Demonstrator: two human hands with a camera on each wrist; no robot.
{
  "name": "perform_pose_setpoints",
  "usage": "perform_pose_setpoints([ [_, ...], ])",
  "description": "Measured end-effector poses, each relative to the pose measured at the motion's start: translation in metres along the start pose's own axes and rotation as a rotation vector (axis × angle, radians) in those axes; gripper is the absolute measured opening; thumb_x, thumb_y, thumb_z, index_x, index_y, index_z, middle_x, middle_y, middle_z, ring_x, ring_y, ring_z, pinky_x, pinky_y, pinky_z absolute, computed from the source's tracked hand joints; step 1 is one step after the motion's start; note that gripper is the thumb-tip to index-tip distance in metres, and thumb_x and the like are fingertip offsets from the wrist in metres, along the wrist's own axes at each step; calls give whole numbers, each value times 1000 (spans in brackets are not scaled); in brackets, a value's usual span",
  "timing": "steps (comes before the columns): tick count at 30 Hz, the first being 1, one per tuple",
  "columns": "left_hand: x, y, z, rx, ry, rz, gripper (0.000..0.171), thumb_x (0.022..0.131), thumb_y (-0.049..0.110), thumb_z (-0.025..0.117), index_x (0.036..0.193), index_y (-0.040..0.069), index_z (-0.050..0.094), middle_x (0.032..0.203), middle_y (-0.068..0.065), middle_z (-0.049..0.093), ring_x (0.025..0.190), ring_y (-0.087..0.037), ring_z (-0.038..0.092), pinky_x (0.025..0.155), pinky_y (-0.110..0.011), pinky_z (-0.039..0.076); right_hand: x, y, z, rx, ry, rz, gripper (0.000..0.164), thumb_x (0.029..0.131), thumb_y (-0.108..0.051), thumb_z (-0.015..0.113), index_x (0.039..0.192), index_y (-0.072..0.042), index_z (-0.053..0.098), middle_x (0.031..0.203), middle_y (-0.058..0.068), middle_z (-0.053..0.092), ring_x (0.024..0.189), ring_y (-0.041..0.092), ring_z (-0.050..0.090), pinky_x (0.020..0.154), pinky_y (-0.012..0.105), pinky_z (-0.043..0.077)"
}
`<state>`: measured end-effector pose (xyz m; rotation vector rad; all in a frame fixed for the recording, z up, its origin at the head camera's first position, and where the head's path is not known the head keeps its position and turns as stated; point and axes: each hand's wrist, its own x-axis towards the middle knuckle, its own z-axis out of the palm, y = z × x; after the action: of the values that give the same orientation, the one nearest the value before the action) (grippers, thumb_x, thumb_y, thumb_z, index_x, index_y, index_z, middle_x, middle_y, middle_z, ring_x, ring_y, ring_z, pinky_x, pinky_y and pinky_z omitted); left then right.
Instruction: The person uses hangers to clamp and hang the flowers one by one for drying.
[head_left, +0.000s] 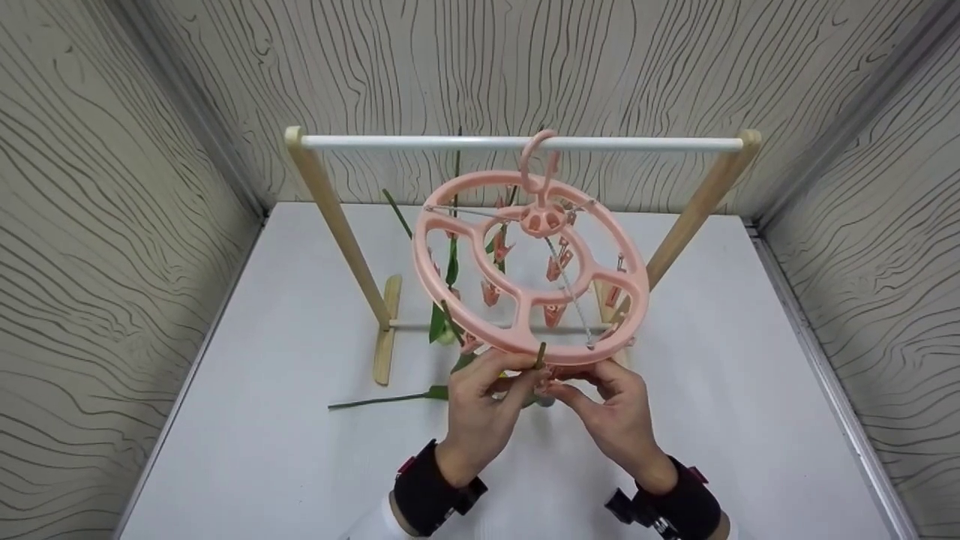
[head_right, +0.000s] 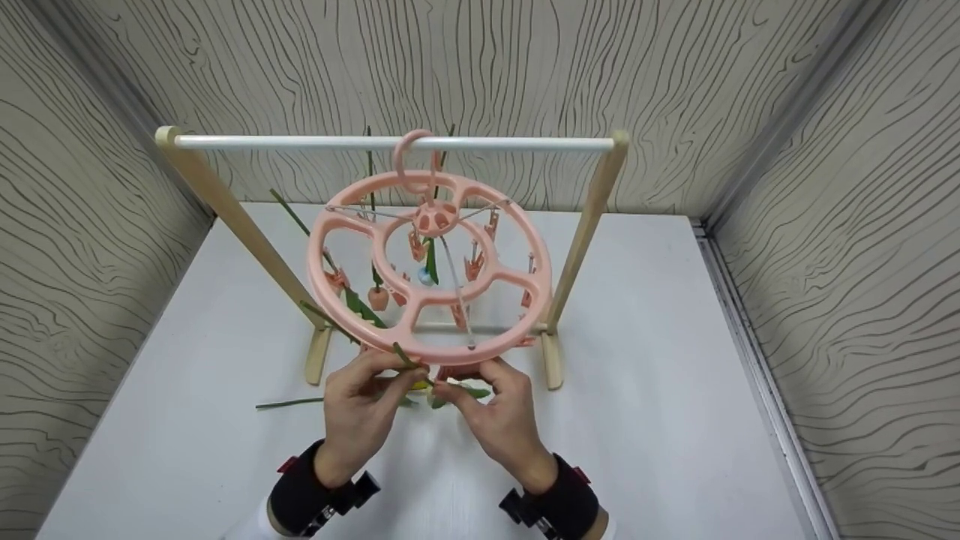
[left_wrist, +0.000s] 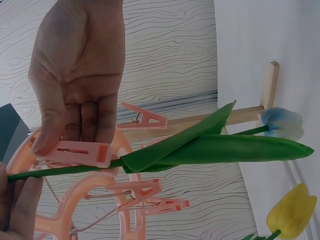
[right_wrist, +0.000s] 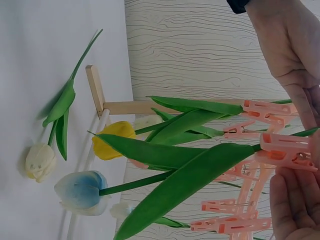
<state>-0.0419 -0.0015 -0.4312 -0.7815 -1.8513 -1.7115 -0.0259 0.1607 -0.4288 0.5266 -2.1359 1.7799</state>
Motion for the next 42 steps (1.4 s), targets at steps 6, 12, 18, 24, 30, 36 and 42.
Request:
perform_pose_setpoints([
  [6, 0, -3, -2, 20, -2, -58, 21, 82, 11, 67, 102, 9, 63, 92, -6, 69, 84, -9, 69, 66, -19, 58, 0, 3, -1, 8, -13, 13, 33, 74, 8, 70, 105, -2, 65, 97, 14, 68, 87, 31, 65, 77, 40, 57],
  [12, -4, -5, -7, 25, -19, -143, 19, 79, 7, 70, 97, 7, 64, 91, -7, 70, 83, -13, 70, 66, -23, 59, 1, 7, -3, 30, -9, 23, 36, 74, 8, 69, 108, -1, 64, 98, 24, 65, 90, 29, 65, 80, 39, 57],
  [18, -13, -12, -16, 45, -68, -193, 12, 80, 4, 69, 91, 2, 63, 85, -11, 69, 76, -17, 69, 63, -29, 60, 3, 10, -7, 28, -8, 36, 38, 74, 8, 69, 111, -1, 62, 99, 23, 65, 92, 30, 65, 82, 38, 57],
  [24, -27, -29, -33, 63, -137, -229, 11, 84, 21, 66, 93, 14, 64, 87, -2, 71, 77, -7, 69, 62, -21, 59, 3, 14, -10, 32, -12, 29, 35, 75, 8, 68, 109, 0, 63, 98, 27, 65, 90, 34, 64, 80, 44, 55],
  [30, -39, -59, -55, 197, -268, -355, 13, 86, 27, 64, 98, 22, 63, 90, 4, 71, 76, -2, 66, 63, -17, 56, 4, 18, -12, 44, -7, 15, 34, 75, 11, 67, 108, 2, 63, 98, 27, 64, 88, 34, 64, 80, 34, 58],
  [36, -52, -89, -78, 359, -301, -456, 15, 84, 23, 67, 98, 20, 64, 89, 7, 69, 77, -2, 65, 63, -15, 56, 1, 21, -14, 69, -8, 6, 32, 77, 14, 63, 108, 5, 62, 100, 27, 63, 93, 32, 65, 81, 39, 57],
  [42, -63, -114, -101, 482, -314, -547, 15, 83, 23, 68, 98, 18, 66, 89, 5, 69, 78, -6, 65, 67, -24, 58, 1, 24, -13, 67, 0, 11, 33, 77, 14, 63, 109, 5, 61, 101, 27, 62, 94, 36, 63, 79, 53, 52],
])
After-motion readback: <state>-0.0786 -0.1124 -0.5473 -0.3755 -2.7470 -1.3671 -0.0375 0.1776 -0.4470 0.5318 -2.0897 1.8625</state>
